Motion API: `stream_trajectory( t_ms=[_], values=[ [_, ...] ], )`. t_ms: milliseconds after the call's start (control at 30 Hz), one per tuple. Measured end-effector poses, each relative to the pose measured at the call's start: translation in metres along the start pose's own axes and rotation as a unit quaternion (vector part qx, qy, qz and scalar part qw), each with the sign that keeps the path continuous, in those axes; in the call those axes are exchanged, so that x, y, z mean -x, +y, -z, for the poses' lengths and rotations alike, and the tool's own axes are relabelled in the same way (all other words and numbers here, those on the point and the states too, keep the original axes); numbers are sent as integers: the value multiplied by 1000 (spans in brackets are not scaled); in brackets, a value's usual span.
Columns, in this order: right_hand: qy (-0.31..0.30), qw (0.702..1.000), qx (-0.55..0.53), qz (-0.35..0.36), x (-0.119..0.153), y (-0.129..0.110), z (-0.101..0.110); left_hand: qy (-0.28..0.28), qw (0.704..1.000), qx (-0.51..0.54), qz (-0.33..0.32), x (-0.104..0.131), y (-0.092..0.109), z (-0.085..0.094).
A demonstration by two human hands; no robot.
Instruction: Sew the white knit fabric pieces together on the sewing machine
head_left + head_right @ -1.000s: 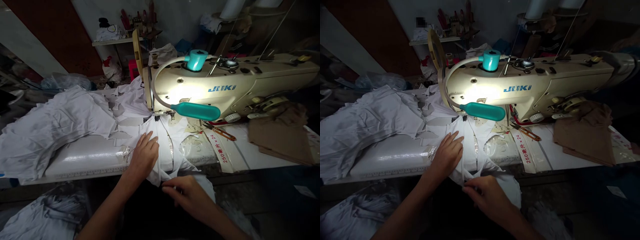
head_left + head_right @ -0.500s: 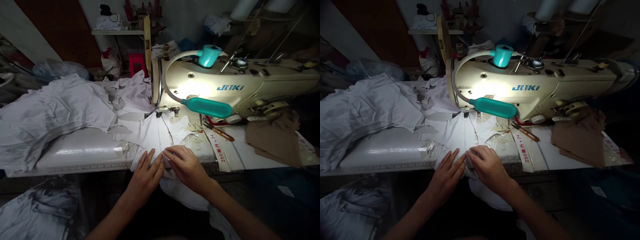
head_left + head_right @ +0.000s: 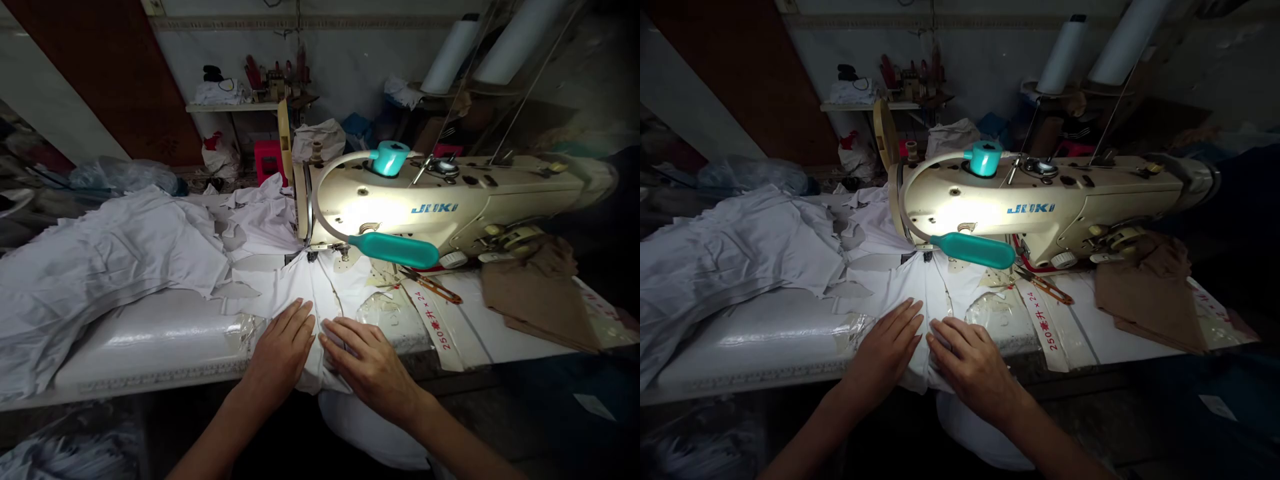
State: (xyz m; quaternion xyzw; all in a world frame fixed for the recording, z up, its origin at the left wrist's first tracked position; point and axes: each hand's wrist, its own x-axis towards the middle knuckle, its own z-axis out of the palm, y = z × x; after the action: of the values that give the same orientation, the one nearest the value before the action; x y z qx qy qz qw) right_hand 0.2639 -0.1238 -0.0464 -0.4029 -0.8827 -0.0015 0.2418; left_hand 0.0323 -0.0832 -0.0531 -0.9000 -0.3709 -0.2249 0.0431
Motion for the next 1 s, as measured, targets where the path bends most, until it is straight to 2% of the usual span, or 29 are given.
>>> stream_trajectory(
  t_ms=[233,500,600,700,767,867,1000],
  values=[
    [39,999,0,-12,-6,-2,-3,-55,998,-20,16,-27,-13,1],
    [13,999,0,-44,-14,4,-8,-64,997,17,28,-38,-25,-1],
    [16,999,-6,-46,-15,5,-9,-8,999,32,28,-31,-37,0],
    [31,998,-12,-45,-15,6,-10,82,989,22,119,-19,-59,8],
    [40,998,-17,-43,-16,6,-11,101,977,2,186,-12,-78,14],
    [49,998,-16,-38,-16,6,-13,67,971,-24,228,-8,-100,21],
    [45,998,-11,-34,-15,7,-14,-6,977,-36,211,-18,-118,27]
  ],
)
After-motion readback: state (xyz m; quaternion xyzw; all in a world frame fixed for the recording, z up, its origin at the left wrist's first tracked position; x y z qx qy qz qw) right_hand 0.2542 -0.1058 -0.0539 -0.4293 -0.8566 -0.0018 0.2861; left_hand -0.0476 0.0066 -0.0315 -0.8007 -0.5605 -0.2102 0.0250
